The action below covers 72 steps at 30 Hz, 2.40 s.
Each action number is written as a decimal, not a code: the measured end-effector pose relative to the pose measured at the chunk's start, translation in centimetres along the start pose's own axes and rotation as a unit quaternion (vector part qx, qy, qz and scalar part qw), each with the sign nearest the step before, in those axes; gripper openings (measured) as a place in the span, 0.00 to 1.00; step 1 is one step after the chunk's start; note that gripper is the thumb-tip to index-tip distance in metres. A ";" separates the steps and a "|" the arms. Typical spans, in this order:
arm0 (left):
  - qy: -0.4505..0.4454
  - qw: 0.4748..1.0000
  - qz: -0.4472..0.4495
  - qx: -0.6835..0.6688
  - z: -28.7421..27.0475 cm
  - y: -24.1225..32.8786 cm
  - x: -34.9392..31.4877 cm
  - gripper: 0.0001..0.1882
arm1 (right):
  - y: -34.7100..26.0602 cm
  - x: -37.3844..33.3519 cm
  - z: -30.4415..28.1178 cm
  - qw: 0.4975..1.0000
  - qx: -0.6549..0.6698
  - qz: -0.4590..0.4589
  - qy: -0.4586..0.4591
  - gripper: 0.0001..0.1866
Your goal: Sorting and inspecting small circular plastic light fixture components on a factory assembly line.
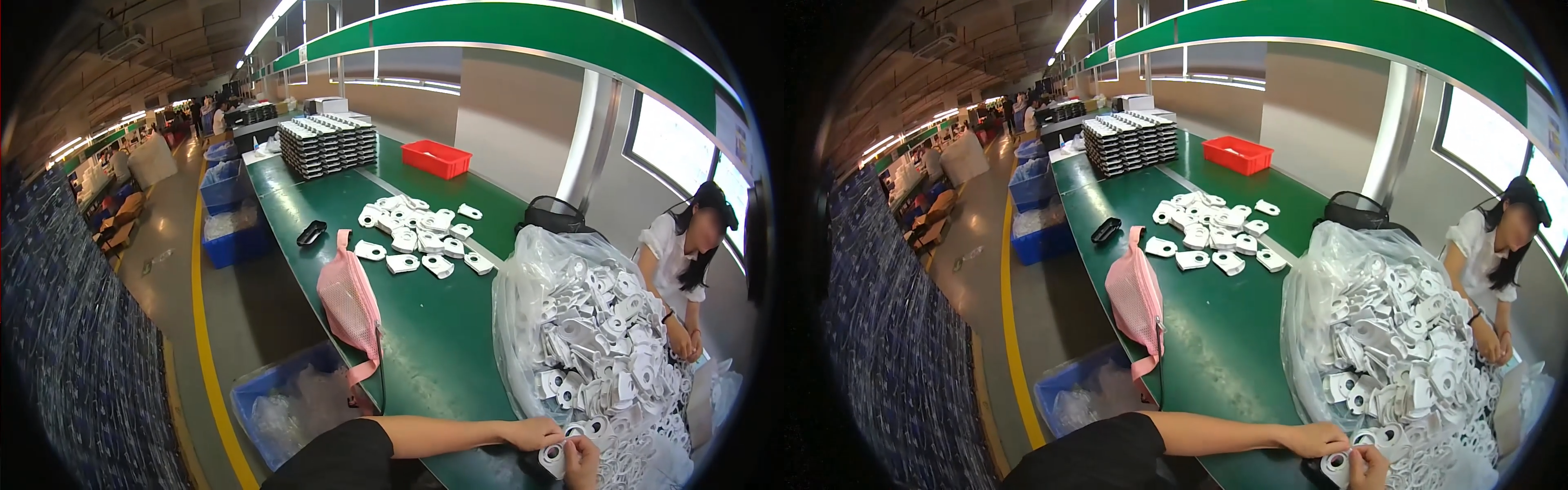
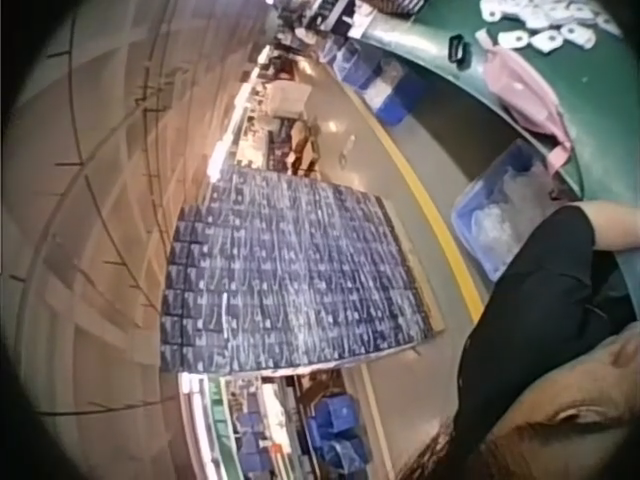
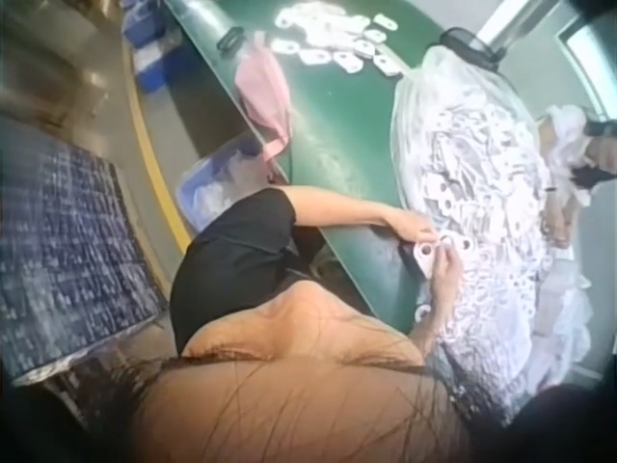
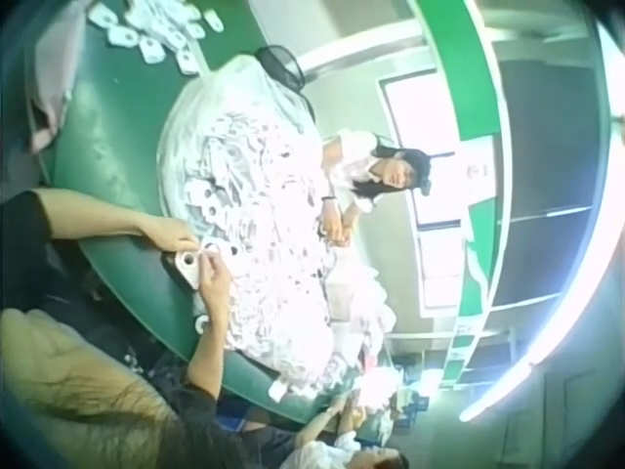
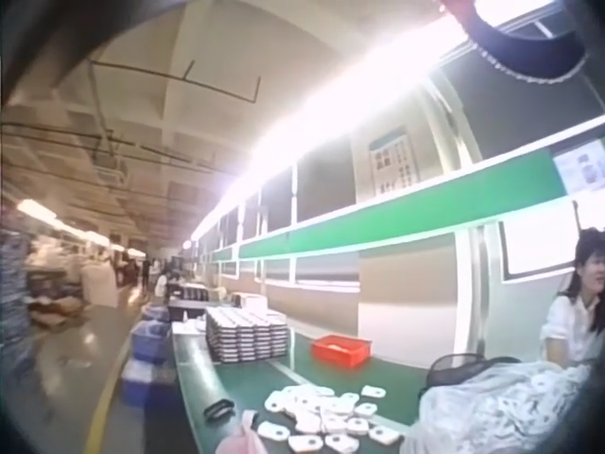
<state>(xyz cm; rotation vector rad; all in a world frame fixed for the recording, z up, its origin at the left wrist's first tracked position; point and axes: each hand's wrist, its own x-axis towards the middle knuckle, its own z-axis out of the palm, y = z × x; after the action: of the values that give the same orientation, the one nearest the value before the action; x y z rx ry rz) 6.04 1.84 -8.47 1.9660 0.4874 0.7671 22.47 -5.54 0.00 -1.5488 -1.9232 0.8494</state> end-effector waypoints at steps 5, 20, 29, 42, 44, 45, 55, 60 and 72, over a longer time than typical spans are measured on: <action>0.064 0.996 -0.030 -0.060 0.3 0.6 0.2 0.18 | 3.6 0.5 0.6 0.993 0.114 0.026 -0.006 0.10; 0.150 0.984 0.047 -0.086 0.6 2.2 -0.3 0.22 | 5.0 0.9 2.8 0.956 0.257 0.015 0.142 0.09; 0.066 0.998 -0.021 -0.005 0.5 3.2 -0.5 0.15 | 3.9 1.4 4.2 0.969 0.188 -0.043 0.156 0.08; 0.120 0.993 -0.003 -0.005 1.7 1.8 -0.1 0.15 | 4.0 1.1 1.8 0.974 0.099 0.008 0.203 0.14; 0.115 0.993 0.011 0.015 1.2 2.5 -0.4 0.14 | 3.8 1.1 1.7 0.977 0.081 0.020 0.195 0.13; 0.108 0.993 0.027 0.034 1.0 2.7 -0.5 0.14 | 3.7 1.2 1.7 0.979 0.063 0.032 0.189 0.13; 0.149 0.986 0.016 -0.076 0.8 1.8 0.1 0.15 | 1.8 0.7 1.4 0.969 0.229 0.013 0.091 0.14; 0.158 0.986 0.023 -0.052 1.2 1.6 0.0 0.15 | 1.7 0.9 1.8 0.966 0.240 -0.002 0.099 0.15; 0.143 0.988 0.026 -0.045 1.3 1.0 0.1 0.15 | 2.6 1.1 3.0 0.962 0.232 -0.024 0.143 0.15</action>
<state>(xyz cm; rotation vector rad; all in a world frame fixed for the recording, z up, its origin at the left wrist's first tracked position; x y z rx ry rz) 7.02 0.64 -8.02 1.7994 0.5625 1.0947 21.75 -4.54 -3.90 -1.2553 -1.4246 0.9182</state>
